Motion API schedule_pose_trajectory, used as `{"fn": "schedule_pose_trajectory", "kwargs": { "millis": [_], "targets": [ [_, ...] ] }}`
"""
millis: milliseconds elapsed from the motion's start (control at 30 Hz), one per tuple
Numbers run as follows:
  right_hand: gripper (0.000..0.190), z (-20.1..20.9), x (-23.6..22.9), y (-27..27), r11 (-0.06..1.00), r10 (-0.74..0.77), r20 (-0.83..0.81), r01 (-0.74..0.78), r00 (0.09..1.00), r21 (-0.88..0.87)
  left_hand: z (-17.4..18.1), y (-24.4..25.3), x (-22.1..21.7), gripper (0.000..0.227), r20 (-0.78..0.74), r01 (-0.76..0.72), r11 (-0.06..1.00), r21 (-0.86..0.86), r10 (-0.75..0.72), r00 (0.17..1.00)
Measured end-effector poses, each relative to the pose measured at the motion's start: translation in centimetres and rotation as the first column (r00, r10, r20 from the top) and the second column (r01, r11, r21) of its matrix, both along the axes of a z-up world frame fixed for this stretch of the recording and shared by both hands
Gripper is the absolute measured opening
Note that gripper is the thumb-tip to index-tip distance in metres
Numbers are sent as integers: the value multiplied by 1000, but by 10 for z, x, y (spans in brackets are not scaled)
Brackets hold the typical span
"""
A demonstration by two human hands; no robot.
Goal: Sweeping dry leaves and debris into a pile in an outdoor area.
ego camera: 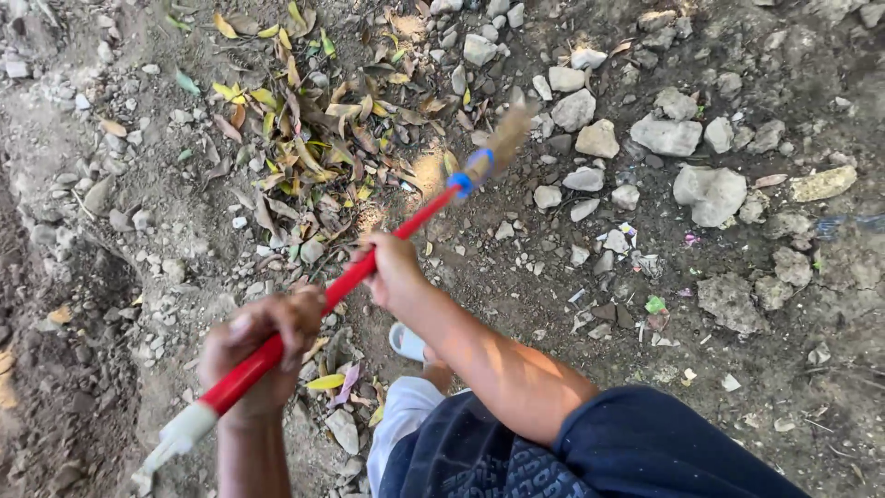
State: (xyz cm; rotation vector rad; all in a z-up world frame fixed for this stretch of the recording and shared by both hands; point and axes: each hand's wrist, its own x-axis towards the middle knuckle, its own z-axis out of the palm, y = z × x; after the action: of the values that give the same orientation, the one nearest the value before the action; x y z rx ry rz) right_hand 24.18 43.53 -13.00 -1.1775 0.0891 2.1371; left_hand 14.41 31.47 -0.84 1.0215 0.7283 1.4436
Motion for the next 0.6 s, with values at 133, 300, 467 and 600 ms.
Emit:
{"fn": "schedule_pose_trajectory", "kwargs": {
  "millis": [133,300,467,600],
  "targets": [
    [6,-110,-25,14,996,-83,-24,82,996,-27,-24,22,1,45,113,-56,995,-86,65,991],
    [7,-80,-58,43,994,107,-282,-102,953,34,-11,37,-23,42,-449,-14,983,-180,-70,891],
    [22,-2,-108,91,975,145,-365,-70,920,212,23,68,-58,21,-548,90,995,-40,-98,830],
    [23,17,-142,122,967,88,-264,-18,961,255,48,99,-102,20,-467,58,998,3,-50,883]
  ]
}}
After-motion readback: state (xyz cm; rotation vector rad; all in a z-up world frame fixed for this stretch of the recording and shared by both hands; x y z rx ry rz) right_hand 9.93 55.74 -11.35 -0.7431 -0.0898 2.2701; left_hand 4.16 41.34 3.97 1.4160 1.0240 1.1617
